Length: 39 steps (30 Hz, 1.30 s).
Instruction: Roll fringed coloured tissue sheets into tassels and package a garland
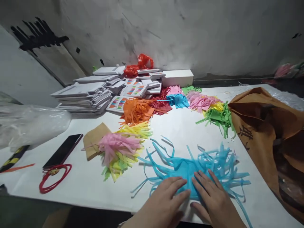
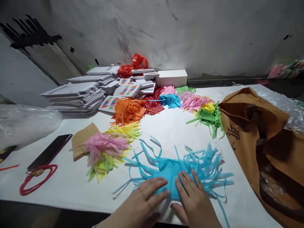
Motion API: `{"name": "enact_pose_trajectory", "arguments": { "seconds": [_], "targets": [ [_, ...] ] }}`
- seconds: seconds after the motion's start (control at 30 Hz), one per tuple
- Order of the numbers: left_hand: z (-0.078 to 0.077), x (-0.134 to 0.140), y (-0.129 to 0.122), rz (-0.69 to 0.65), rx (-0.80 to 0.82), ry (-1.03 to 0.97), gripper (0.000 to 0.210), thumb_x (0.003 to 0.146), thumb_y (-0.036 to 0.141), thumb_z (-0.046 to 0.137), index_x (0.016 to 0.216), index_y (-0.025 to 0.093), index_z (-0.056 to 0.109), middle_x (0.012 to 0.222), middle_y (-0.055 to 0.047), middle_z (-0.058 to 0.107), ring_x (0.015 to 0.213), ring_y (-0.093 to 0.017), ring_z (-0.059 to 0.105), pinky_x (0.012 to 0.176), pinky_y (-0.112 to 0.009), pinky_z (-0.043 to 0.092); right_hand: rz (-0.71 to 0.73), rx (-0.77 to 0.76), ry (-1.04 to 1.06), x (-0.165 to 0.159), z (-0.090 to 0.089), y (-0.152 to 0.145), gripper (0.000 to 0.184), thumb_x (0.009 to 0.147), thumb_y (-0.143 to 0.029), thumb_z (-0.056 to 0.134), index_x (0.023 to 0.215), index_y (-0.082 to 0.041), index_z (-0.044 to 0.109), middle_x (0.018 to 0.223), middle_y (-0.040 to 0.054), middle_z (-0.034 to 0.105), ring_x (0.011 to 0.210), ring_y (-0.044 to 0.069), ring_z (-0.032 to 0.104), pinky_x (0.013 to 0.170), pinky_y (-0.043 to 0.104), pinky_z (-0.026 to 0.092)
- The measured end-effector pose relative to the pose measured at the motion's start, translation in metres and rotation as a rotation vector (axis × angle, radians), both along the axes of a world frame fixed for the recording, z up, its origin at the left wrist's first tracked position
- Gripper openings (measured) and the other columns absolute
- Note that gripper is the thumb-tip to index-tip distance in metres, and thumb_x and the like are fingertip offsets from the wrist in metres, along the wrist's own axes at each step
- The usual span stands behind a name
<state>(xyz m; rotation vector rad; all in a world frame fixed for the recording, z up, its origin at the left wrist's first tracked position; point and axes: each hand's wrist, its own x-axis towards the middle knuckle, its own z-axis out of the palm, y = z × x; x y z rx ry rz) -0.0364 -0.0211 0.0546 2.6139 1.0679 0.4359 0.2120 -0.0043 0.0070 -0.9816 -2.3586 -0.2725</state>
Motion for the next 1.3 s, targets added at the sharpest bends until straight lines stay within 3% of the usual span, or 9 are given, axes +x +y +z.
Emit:
{"name": "enact_pose_trajectory", "arguments": {
  "seconds": [0.17, 0.37, 0.53, 0.7, 0.8, 0.87, 1.03, 1.13, 1.3],
  "targets": [
    [-0.03, 0.018, 0.015, 0.122, 0.001, 0.01, 0.047, 0.084, 0.008, 0.064, 0.129, 0.021, 0.059, 0.139, -0.013, 0.063, 0.124, -0.033, 0.06, 0.103, -0.051, 0.053, -0.029, -0.013, -0.044, 0.036, 0.0, -0.01, 0.028, 0.097, -0.034, 0.063, 0.118, -0.017, 0.07, 0.126, 0.0062, 0.072, 0.121, 0.026, 0.063, 0.122, 0.048, 0.024],
    [-0.02, -0.006, 0.025, 0.109, -0.024, 0.06, 0.045, 0.086, 0.022, 0.074, 0.129, 0.022, 0.059, 0.139, -0.012, 0.063, 0.121, -0.036, 0.058, 0.097, -0.057, 0.051, -0.338, 0.043, -0.028, 0.054, -0.003, -0.025, 0.031, 0.1, -0.038, 0.056, 0.113, -0.013, 0.07, 0.118, 0.0165, 0.073, 0.105, 0.033, 0.069, 0.098, 0.052, 0.043],
    [-0.013, 0.011, 0.037, 0.063, -0.086, 0.167, 0.042, 0.097, 0.042, 0.063, 0.135, 0.027, 0.058, 0.141, -0.005, 0.064, 0.116, -0.031, 0.06, 0.097, -0.051, 0.05, -0.037, -0.036, -0.035, 0.0, 0.005, -0.012, 0.029, 0.099, -0.015, 0.049, 0.12, -0.014, 0.068, 0.126, 0.0097, 0.072, 0.119, 0.027, 0.066, 0.1, 0.04, 0.05],
    [-0.014, -0.042, 0.075, 0.57, 0.047, 0.397, 0.035, 0.101, 0.032, 0.049, 0.125, 0.011, 0.065, 0.132, -0.023, 0.065, 0.11, -0.044, 0.062, 0.087, -0.062, 0.051, -0.136, -0.094, -0.072, -0.01, -0.009, -0.006, 0.035, 0.104, -0.031, 0.046, 0.125, -0.013, 0.067, 0.138, 0.0095, 0.064, 0.124, 0.029, 0.064, 0.095, 0.042, 0.056],
    [-0.001, -0.078, 0.082, 0.715, 0.147, 0.371, 0.037, 0.102, 0.032, 0.045, 0.123, 0.007, 0.063, 0.13, -0.028, 0.064, 0.11, -0.046, 0.061, 0.087, -0.063, 0.05, -0.12, -0.113, -0.086, 0.003, -0.013, -0.013, 0.037, 0.104, -0.029, 0.045, 0.131, -0.01, 0.063, 0.142, 0.0106, 0.061, 0.129, 0.029, 0.06, 0.096, 0.041, 0.054],
    [0.007, -0.076, 0.072, 0.636, 0.207, 0.237, 0.036, 0.102, 0.031, 0.047, 0.13, 0.011, 0.058, 0.132, -0.024, 0.062, 0.116, -0.042, 0.059, 0.093, -0.06, 0.049, -0.124, -0.121, -0.095, 0.004, -0.012, -0.015, 0.038, 0.104, -0.03, 0.046, 0.133, -0.01, 0.062, 0.145, 0.0105, 0.059, 0.132, 0.029, 0.056, 0.1, 0.041, 0.051],
    [-0.009, -0.002, 0.033, -0.007, -0.001, 0.048, 0.052, 0.09, 0.028, 0.067, 0.139, 0.019, 0.051, 0.145, -0.015, 0.058, 0.132, -0.035, 0.051, 0.103, -0.052, 0.05, -0.142, -0.123, -0.132, -0.022, -0.01, 0.002, 0.036, 0.103, -0.025, 0.048, 0.134, -0.014, 0.061, 0.151, 0.0086, 0.053, 0.139, 0.03, 0.049, 0.112, 0.051, 0.037],
    [-0.027, 0.024, 0.028, 0.012, -0.091, 0.096, 0.056, 0.082, 0.029, 0.077, 0.133, 0.017, 0.057, 0.146, -0.016, 0.058, 0.124, -0.038, 0.056, 0.099, -0.058, 0.053, -0.272, -0.107, -0.204, -0.012, -0.017, 0.02, 0.04, 0.106, -0.032, 0.038, 0.136, -0.019, 0.06, 0.148, 0.0083, 0.056, 0.133, 0.035, 0.053, 0.105, 0.061, 0.04],
    [-0.033, 0.015, 0.033, 0.045, -0.08, 0.086, 0.055, 0.082, 0.018, 0.076, 0.134, 0.018, 0.057, 0.147, -0.016, 0.057, 0.122, -0.037, 0.057, 0.096, -0.057, 0.056, -0.812, 0.009, -0.205, 0.09, -0.023, 0.018, 0.056, 0.103, -0.052, 0.035, 0.123, -0.01, 0.066, 0.124, 0.0251, 0.068, 0.106, 0.05, 0.065, 0.073, 0.071, 0.052]
  ]
}}
